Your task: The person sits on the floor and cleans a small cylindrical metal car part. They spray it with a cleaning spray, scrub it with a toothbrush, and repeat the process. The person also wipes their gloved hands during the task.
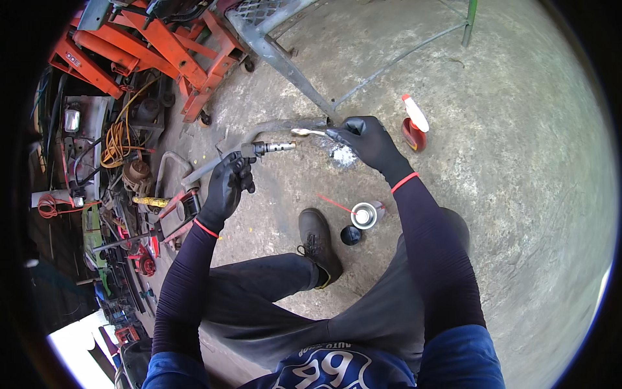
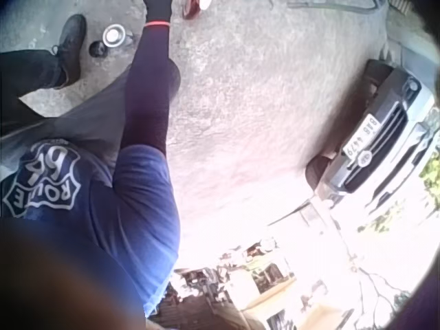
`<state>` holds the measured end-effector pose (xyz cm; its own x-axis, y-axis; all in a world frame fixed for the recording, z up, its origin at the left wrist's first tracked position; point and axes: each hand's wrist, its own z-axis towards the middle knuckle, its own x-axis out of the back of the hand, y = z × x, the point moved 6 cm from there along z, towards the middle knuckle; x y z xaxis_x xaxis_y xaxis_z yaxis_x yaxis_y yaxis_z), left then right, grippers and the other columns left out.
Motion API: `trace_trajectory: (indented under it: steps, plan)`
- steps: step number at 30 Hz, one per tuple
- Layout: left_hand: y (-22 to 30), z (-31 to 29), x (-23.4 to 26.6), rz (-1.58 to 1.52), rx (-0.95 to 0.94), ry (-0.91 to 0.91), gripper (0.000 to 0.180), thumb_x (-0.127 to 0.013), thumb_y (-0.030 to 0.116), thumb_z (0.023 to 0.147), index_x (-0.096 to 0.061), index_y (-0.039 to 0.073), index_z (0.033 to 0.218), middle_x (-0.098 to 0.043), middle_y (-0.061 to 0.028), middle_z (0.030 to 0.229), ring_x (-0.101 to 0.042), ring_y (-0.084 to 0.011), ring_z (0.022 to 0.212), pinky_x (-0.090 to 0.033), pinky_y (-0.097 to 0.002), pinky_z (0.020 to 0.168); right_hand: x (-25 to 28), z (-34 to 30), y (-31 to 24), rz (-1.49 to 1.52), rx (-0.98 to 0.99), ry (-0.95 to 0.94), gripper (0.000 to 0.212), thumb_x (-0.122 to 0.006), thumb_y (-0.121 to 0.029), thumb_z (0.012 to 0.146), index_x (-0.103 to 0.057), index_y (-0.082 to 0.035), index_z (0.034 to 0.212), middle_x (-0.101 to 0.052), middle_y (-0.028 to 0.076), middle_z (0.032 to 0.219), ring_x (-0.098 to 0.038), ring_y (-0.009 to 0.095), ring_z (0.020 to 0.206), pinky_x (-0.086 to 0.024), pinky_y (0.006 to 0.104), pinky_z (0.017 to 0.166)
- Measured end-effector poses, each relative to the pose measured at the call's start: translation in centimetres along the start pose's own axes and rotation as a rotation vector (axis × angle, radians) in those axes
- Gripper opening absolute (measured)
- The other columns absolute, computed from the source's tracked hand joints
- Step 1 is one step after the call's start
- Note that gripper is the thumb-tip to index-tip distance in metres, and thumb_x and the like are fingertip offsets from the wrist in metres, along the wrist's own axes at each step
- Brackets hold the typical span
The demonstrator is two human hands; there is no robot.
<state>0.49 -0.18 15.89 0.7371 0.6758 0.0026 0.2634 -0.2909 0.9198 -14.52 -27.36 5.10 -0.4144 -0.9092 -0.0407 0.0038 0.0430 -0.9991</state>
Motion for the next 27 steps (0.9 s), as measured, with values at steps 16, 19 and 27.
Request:
trace_trajectory:
  steps: [16,19,27]
  plan:
    - [1.1,-1.1,-0.9,0.123,-0.068,-0.063,0.028,-0.048,0.011,0.103,-0.055,-0.004,0.126,-0.047,-0.0020,0.085,-0.051,-0.0143,0.073,-0.052,-0.0351,0.073,-0.4,-0.2,1.2,0.013,-0.031,-0.213,0.037,-0.080,-0.036,0.095,-0.075,0.000,0.088,-0.058,0.001,0.065,-0.044,0.007,0.065,-0.040,0.0314,0.061]
    - [1.2,-1.1,-0.6,0.183,-0.065,-0.019,0.030,-0.047,0.010,0.102,-0.055,-0.005,0.127,-0.047,-0.0019,0.084,-0.051,-0.0144,0.072,-0.052,-0.0344,0.074,0.1,0.1,2.0,-0.158,-0.137,-0.135,0.038,-0.080,-0.038,0.094,-0.077,0.000,0.091,-0.064,0.004,0.068,-0.049,0.009,0.066,-0.042,0.0319,0.064]
    - [1.5,-1.1,-0.8,0.276,-0.097,-0.039,0.029,-0.047,0.011,0.105,-0.056,-0.005,0.127,-0.055,-0.0030,0.085,-0.057,-0.0139,0.075,-0.053,-0.0330,0.078,0.4,0.3,1.6,-0.139,-0.160,-0.009,0.028,-0.077,-0.026,0.098,-0.075,0.000,0.089,-0.058,-0.005,0.068,-0.046,0.004,0.067,-0.038,0.0281,0.061]
